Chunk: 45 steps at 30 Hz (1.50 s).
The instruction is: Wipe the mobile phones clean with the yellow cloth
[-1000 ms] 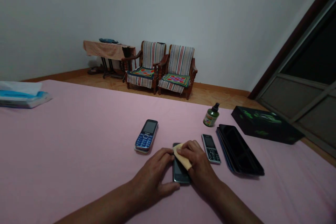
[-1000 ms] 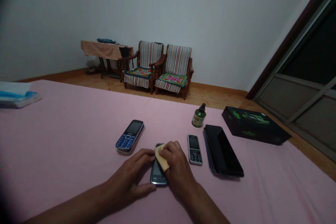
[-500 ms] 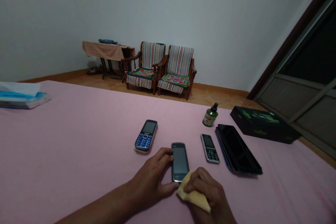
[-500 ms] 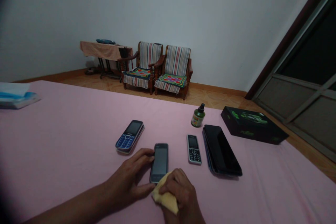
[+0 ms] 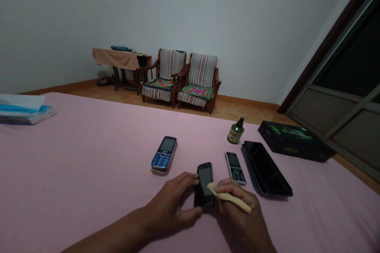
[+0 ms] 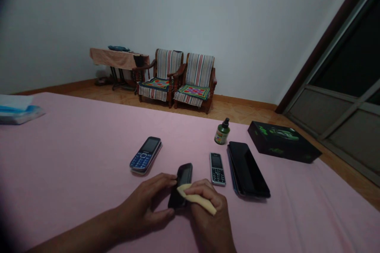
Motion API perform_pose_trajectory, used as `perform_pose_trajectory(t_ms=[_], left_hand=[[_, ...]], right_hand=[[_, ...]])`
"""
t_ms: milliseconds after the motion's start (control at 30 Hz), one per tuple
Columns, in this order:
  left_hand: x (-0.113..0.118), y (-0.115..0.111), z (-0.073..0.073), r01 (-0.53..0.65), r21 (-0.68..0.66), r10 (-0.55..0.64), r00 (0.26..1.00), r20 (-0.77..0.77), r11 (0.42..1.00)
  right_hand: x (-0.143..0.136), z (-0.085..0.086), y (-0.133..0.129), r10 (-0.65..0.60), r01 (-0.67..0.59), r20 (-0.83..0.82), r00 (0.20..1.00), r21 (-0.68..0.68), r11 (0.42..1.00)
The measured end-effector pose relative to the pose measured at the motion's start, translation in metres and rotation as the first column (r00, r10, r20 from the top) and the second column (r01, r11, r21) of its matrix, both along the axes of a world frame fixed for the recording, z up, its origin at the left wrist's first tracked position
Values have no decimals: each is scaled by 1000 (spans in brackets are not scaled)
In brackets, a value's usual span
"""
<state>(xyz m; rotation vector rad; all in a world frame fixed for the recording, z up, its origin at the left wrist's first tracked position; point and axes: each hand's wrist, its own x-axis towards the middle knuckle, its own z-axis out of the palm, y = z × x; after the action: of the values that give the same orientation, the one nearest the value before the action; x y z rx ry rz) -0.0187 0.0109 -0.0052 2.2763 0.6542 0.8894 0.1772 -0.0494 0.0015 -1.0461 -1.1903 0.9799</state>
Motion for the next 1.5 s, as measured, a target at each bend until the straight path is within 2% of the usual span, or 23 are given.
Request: perform_pose_trajectory(t_ms=[100,200,400,500,567,667,733,833,867,967,1067,1167,1267,1500], left_hand=[[2,-2,8,31,-39,-32,999,-24,999],[3,-5,12,-46,-46,45,998,-32,998],[1,-8,3,-201,3,201,979,-22,980],[1,-9,0,-250,38,251,968,-19,968],[0,-9,0,-276,54,277,961,-18,960],[-1,-8,0,-324,64,326,945,-19,944],[0,-6,-1,-356,59,358,934,-16,933],[0,-3,-3,-400,39,400,916,5,916],[0,-3,-4,-410,31,410,912,12,912],[0,0,-7,-424,16,423,906,29,906],[0,1,-8,-422,19,421,906,38,907],[0,1,-6,-401,15,401,916,29,916],[0,1,-3,-377,12,377,926,1,926],[-2,2,0,-369,82,374,926,-51,926]], right_hand=[[-3,6,-1,26,-27,29,999,26,999],[-13,9,0,38,-39,24,999,31,999],[-26,5,3,90,-90,-34,995,-3,996],[-19,0,8,28,-28,5,1000,-11,1000],[-12,-2,14,-63,58,131,989,40,998],[-8,1,23,-154,84,355,922,203,976],[-13,3,27,-187,28,485,855,315,949],[-30,3,30,-238,-109,662,710,438,893],[-36,2,30,-264,-157,698,665,476,865],[-49,-6,30,-364,-194,730,578,556,808],[-49,-13,30,-393,-198,742,544,569,798],[-43,-16,32,-401,-183,743,537,566,804],[-34,-16,38,-377,-137,740,557,529,837],[-14,-18,56,-326,55,630,705,410,910]])
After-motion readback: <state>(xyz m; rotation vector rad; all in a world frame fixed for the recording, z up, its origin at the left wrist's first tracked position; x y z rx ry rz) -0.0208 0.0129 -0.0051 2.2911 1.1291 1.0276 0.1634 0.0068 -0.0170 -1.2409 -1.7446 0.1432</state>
